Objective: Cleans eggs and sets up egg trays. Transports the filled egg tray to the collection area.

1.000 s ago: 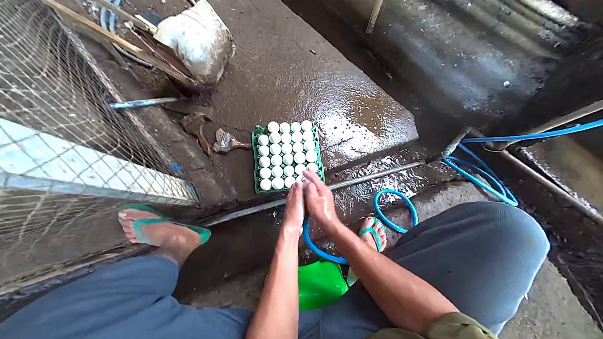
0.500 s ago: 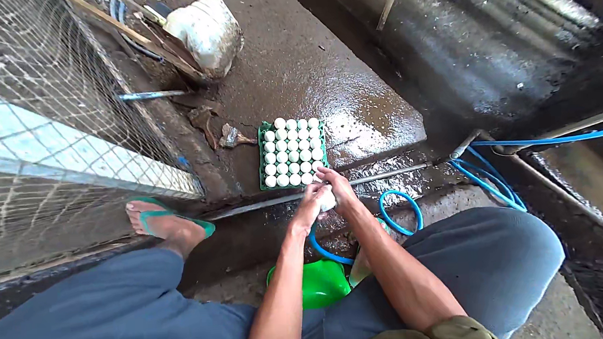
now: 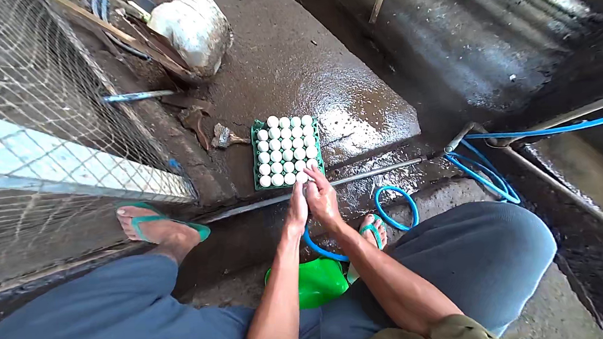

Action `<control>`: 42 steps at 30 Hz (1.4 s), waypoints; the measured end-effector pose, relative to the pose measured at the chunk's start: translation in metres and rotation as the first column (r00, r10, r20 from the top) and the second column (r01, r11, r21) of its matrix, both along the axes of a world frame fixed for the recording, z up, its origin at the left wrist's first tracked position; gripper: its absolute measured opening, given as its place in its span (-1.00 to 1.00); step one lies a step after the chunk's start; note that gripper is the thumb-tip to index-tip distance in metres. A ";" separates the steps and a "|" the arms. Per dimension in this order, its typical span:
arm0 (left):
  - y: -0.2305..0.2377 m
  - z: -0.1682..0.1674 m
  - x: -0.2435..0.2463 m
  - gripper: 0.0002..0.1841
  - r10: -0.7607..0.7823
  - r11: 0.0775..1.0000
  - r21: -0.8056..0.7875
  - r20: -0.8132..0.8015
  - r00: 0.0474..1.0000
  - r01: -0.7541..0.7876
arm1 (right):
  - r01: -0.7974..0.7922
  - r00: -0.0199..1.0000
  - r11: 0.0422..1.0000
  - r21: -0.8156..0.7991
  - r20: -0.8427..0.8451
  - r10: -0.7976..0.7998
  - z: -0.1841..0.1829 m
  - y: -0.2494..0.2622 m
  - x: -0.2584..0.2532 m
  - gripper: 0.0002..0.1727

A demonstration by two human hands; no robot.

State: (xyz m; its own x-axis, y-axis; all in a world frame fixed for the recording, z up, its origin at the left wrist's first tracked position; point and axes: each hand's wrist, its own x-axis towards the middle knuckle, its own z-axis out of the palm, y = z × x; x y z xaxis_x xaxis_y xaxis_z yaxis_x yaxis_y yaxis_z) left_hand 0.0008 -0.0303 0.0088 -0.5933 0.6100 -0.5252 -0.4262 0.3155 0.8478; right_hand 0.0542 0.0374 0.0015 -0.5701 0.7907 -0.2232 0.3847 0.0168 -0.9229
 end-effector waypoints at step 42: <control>0.002 -0.009 -0.012 -0.39 -0.001 0.991 -0.134 -0.110 0.994 -0.014 | -0.114 0.989 0.979 -0.171 0.073 0.128 -0.005 0.015 -0.021 -0.52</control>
State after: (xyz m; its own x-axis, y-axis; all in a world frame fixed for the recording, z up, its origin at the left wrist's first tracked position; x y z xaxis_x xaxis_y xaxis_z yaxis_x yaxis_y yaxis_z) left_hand -0.0108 -0.0288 -0.0002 -0.6556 0.5341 -0.5338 -0.3351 0.4277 0.8395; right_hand 0.0337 0.0525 -0.0031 -0.6331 0.6650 -0.3962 0.4650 -0.0825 -0.8815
